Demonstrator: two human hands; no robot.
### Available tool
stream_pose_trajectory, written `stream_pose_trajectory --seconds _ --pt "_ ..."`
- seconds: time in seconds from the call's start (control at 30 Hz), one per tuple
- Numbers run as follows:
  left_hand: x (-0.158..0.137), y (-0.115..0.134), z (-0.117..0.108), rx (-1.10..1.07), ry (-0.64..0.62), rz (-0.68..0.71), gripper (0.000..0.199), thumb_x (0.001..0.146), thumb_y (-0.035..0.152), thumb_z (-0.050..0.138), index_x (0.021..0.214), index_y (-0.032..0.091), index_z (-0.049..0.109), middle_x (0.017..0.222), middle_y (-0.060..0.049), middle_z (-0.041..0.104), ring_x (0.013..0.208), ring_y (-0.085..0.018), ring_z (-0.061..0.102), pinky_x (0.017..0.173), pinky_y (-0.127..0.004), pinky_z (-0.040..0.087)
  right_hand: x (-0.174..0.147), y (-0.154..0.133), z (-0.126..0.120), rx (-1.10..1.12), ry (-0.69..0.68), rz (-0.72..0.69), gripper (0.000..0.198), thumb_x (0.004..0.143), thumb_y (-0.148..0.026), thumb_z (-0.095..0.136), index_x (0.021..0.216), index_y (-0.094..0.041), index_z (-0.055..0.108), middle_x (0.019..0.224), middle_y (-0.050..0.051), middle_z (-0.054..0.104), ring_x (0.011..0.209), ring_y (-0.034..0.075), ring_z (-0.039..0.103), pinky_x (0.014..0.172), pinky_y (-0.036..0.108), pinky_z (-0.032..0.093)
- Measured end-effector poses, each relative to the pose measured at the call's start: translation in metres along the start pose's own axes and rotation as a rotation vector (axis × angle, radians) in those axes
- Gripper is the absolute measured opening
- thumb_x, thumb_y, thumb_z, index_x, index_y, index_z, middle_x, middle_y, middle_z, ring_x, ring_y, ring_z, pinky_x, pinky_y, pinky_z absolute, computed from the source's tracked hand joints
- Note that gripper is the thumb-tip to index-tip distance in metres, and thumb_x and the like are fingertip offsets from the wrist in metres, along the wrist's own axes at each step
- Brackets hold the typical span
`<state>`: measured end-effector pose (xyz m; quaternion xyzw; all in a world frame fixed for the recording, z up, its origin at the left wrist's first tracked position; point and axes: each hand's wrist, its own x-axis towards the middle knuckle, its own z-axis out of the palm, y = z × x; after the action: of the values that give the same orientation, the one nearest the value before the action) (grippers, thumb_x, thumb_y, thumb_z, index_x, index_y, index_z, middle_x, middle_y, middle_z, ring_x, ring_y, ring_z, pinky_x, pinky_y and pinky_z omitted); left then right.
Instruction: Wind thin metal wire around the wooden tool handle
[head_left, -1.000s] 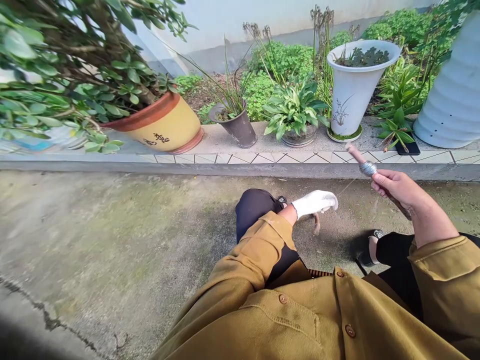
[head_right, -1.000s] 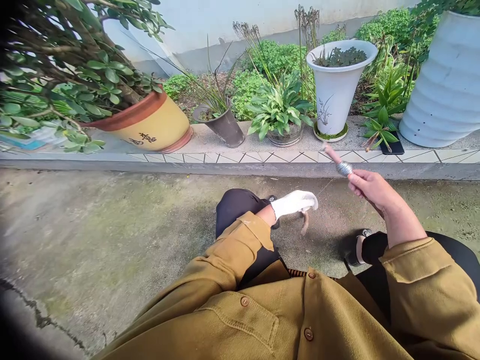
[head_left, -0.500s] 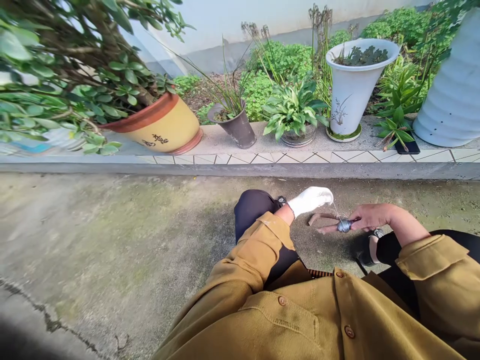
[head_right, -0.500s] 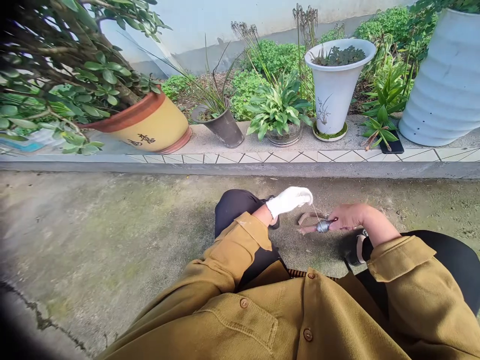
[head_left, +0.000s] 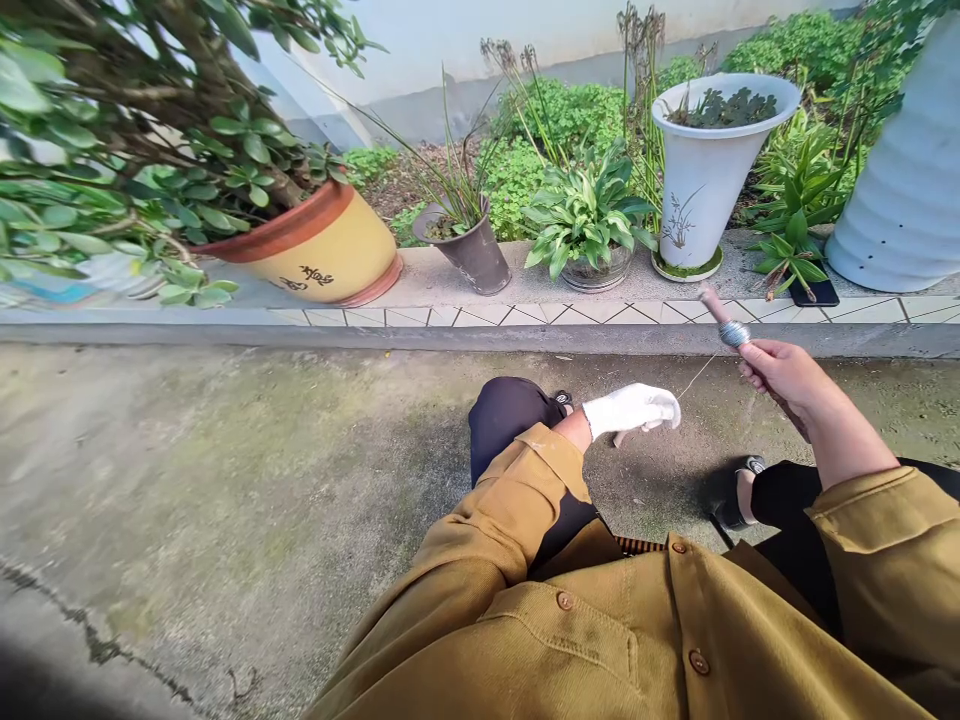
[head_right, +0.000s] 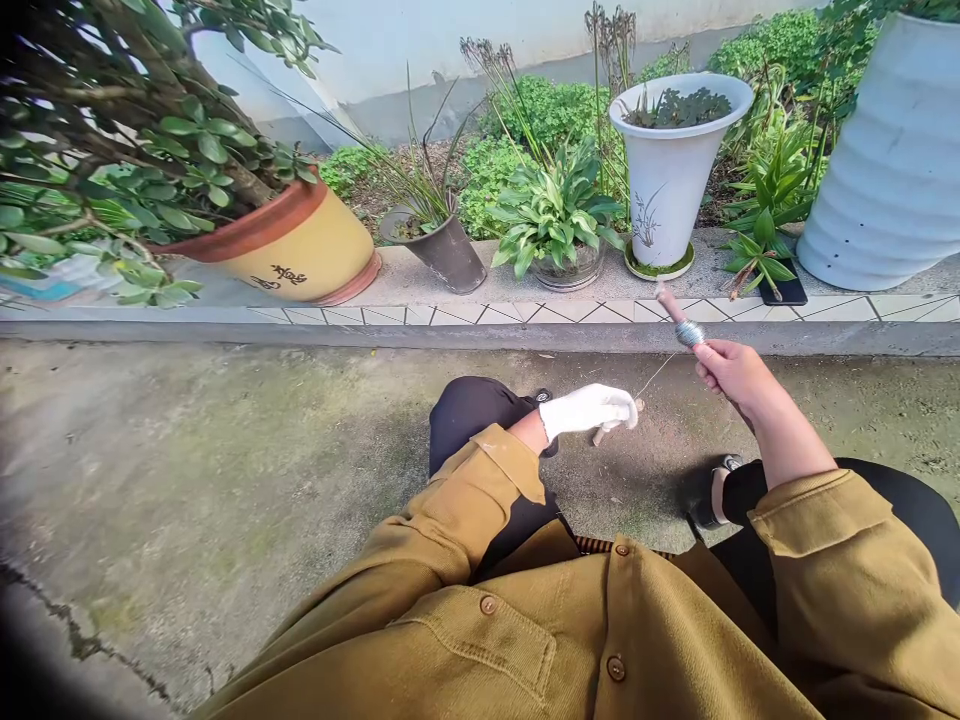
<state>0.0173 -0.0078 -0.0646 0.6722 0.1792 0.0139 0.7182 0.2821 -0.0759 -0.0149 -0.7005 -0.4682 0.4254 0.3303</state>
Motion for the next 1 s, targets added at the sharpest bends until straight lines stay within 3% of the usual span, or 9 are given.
stream_pose_trajectory --seconds 0.07,0.17,0.27,0.43,0.57,0.77,0.87,0.93,1.0 --pt "-0.002 0.002 0.001 0.015 -0.047 -0.009 0.03 0.088 0.043 0.059 0.088 0.013 0.066 0.061 0.003 0.048 0.052 -0.007 0.042 0.049 -0.019 0.037 0.009 0.01 0.009 -0.376 0.007 0.054 0.039 0.088 -0.055 0.049 0.095 -0.02 0.065 0.072 0.006 0.063 0.06 0.018 0.054 0.055 0.029 0.04" --pt "-0.006 0.006 0.0 0.065 -0.049 -0.022 0.028 0.088 0.04 0.06 0.086 0.013 0.067 0.063 0.001 0.051 0.052 -0.007 0.044 0.049 -0.019 0.037 0.014 0.018 0.028 -0.841 -0.14 0.076 0.039 0.092 -0.047 0.046 0.106 -0.021 0.07 0.089 0.012 0.072 0.077 0.025 0.064 0.063 0.031 0.041" --pt "-0.009 0.012 0.0 0.046 0.06 -0.021 0.026 0.086 0.037 0.062 0.081 0.012 0.067 0.064 -0.001 0.054 0.052 -0.008 0.046 0.051 -0.021 0.038 0.007 0.018 0.046 -0.956 -0.409 0.031 0.035 0.09 -0.043 0.05 0.106 -0.021 0.073 0.095 0.014 0.073 0.083 0.027 0.066 0.065 0.032 0.041" --pt "-0.009 0.019 -0.002 0.037 0.125 -0.013 0.025 0.084 0.035 0.064 0.076 0.011 0.065 0.065 -0.002 0.057 0.054 -0.008 0.045 0.056 -0.022 0.04 -0.012 0.001 0.049 -0.701 -0.833 -0.032 0.023 0.082 -0.043 0.062 0.081 -0.022 0.071 0.062 0.004 0.062 0.061 0.019 0.056 0.057 0.03 0.036" --pt "-0.008 0.02 -0.007 0.002 0.162 -0.015 0.022 0.086 0.032 0.059 0.079 0.012 0.062 0.074 -0.002 0.06 0.055 -0.005 0.043 0.056 -0.02 0.04 -0.018 -0.007 0.03 -0.523 -0.973 -0.014 0.028 0.081 -0.047 0.061 0.083 -0.02 0.067 0.058 -0.001 0.053 0.055 0.015 0.046 0.053 0.028 0.032" --pt "-0.005 0.01 -0.009 0.017 0.081 -0.027 0.021 0.085 0.032 0.056 0.079 0.013 0.063 0.07 0.0 0.057 0.053 -0.006 0.042 0.052 -0.02 0.037 -0.021 -0.006 0.021 -0.584 -0.981 0.013 0.028 0.081 -0.044 0.06 0.071 -0.019 0.061 0.055 -0.001 0.051 0.054 0.013 0.044 0.052 0.028 0.029" --pt "0.001 0.002 -0.009 0.076 0.116 -0.025 0.019 0.084 0.03 0.058 0.08 0.013 0.063 0.07 0.0 0.058 0.054 -0.006 0.043 0.052 -0.02 0.035 -0.025 -0.013 0.02 -0.358 -1.044 -0.014 0.038 0.083 -0.056 0.06 0.088 -0.018 0.067 0.06 -0.002 0.051 0.056 0.013 0.045 0.054 0.026 0.032" --pt "0.004 -0.001 -0.007 0.05 0.184 -0.039 0.02 0.084 0.031 0.058 0.083 0.012 0.063 0.068 0.001 0.057 0.055 -0.007 0.046 0.053 -0.021 0.035 -0.026 -0.02 0.016 -0.176 -0.944 -0.082 0.046 0.083 -0.061 0.059 0.1 -0.019 0.067 0.065 -0.003 0.051 0.059 0.012 0.045 0.055 0.025 0.035" --pt "0.006 -0.003 -0.004 0.005 0.21 -0.031 0.022 0.086 0.034 0.057 0.085 0.013 0.063 0.063 0.002 0.052 0.055 -0.008 0.046 0.053 -0.021 0.036 -0.025 -0.024 0.012 -0.031 -0.704 -0.13 0.047 0.084 -0.063 0.059 0.098 -0.019 0.065 0.066 -0.003 0.05 0.059 0.012 0.043 0.054 0.024 0.035"
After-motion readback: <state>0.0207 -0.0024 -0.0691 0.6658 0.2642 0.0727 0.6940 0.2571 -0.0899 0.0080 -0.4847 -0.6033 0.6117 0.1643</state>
